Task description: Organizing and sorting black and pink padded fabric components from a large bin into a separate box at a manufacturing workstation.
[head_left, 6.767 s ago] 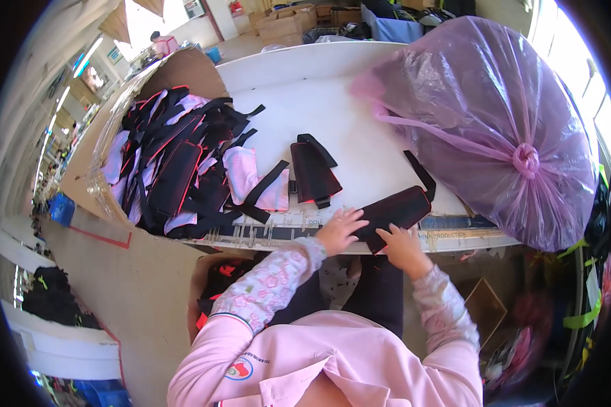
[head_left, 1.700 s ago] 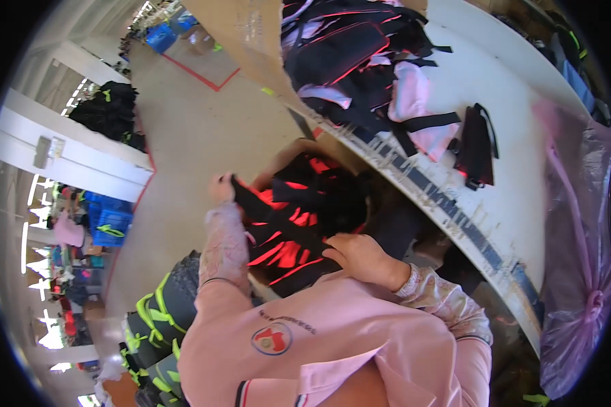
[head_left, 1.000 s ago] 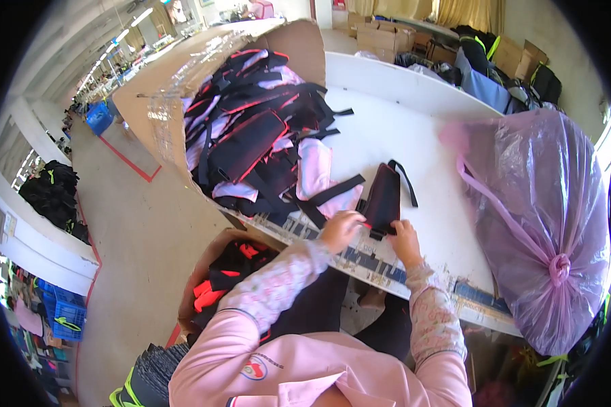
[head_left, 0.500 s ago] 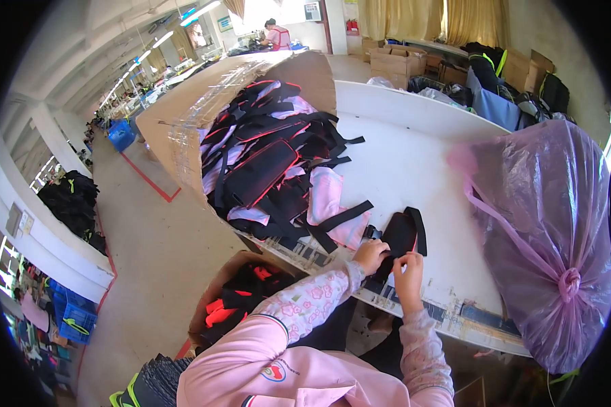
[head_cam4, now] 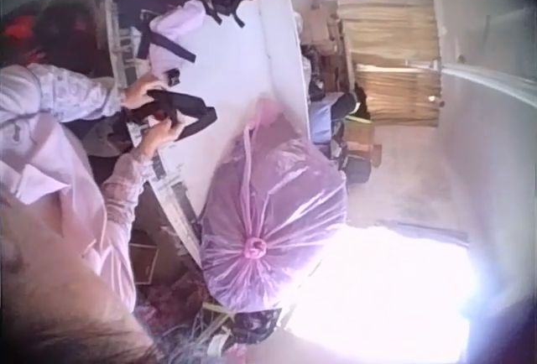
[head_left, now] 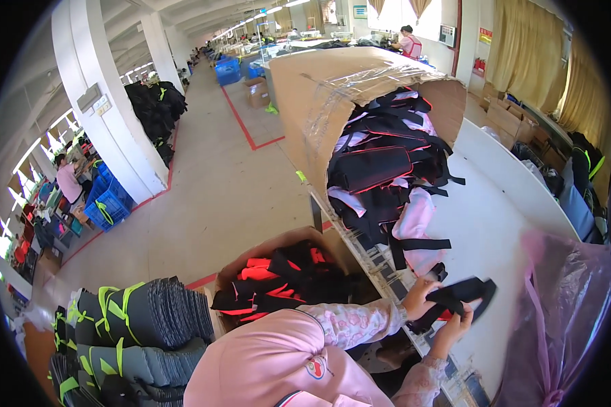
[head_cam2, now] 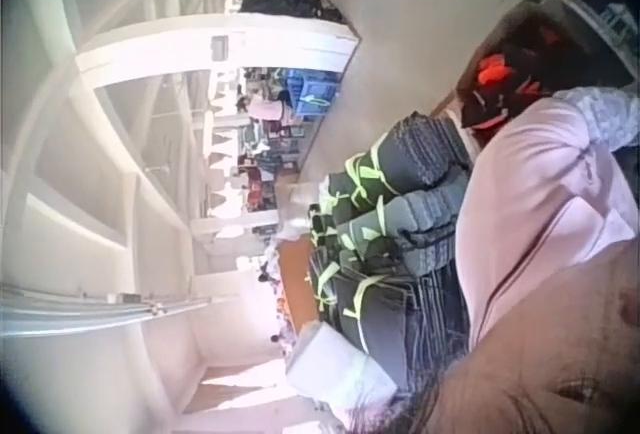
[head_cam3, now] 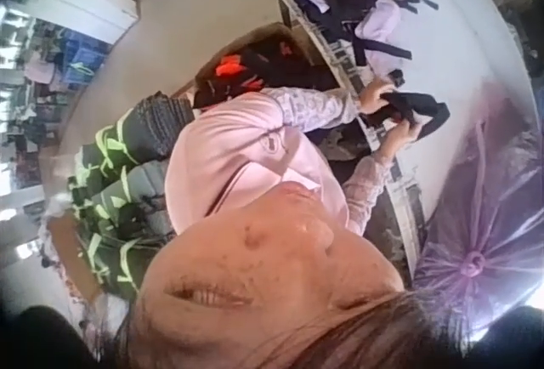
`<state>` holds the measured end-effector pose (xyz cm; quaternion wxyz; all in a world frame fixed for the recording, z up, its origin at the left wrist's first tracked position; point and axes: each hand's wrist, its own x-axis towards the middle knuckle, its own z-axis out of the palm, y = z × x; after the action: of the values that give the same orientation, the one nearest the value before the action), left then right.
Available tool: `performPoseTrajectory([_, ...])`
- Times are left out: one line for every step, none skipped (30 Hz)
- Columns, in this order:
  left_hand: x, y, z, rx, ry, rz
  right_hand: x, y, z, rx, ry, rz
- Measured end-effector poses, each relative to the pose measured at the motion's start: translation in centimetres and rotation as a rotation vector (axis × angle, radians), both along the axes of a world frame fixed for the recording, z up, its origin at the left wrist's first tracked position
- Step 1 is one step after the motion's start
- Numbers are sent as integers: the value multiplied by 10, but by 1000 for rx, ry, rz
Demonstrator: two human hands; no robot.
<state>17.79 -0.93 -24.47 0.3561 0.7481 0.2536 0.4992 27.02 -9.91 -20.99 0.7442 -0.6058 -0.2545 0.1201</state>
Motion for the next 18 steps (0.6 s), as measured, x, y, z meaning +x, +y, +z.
performPoseTrajectory([-1, 2, -5, -3, -2, 7, -2, 1, 0, -3, -2, 7])
performPoseTrajectory([-1, 3, -11, -278, -23, -155, -3, 2, 0, 7, -58, -1])
performPoseTrajectory([-1, 3, -12, -552, -44, -320, -4, 1, 0, 18, -113, -12])
performPoseTrajectory([0, 3, -13, -621, -74, -326, 0, 0, -4, -7, -97, -12])
performPoseTrajectory([-2, 4, -14, -624, -75, -324, 2, -2, -6, -9, -97, -10])
performPoseTrajectory([-5, 3, -4, -952, -195, -480, 5, -6, -8, -83, -238, -57])
performPoseTrajectory([-8, 1, 3, -1281, -329, -634, 6, -10, -8, -161, -389, -101])
performPoseTrajectory([-11, -4, 9, -1285, -329, -642, 6, -14, -9, -167, -392, -107])
performPoseTrajectory([-13, -8, 16, -1418, -468, -735, 5, -16, -8, -219, -469, -150])
performPoseTrajectory([-15, -12, 24, -1547, -612, -828, 4, -17, -6, -270, -546, -192])
performPoseTrajectory([-17, -14, 31, -1548, -613, -827, 4, -19, -4, -271, -546, -191])
performPoseTrajectory([-20, -15, 39, -1571, -595, -908, 2, -21, 3, -244, -475, -142])
performPoseTrajectory([-23, -17, 43, -1593, -577, -989, -1, -23, 8, -218, -403, -92])
performPoseTrajectory([-21, -17, 39, -1589, -524, -962, -4, -25, 10, -219, -402, -88])
performPoseTrajectory([-24, -16, 45, -1590, -524, -962, -6, -25, 13, -164, -362, -86])
performPoseTrajectory([-28, -15, 55, -1607, -474, -977, -7, -26, 14, -111, -320, -84])
performPoseTrajectory([-30, -15, 60, -1625, -424, -991, -4, -27, 9, -114, -318, -83])
performPoseTrajectory([-29, -13, 58, -1576, -467, -931, -3, -25, 7, -91, -218, -20])
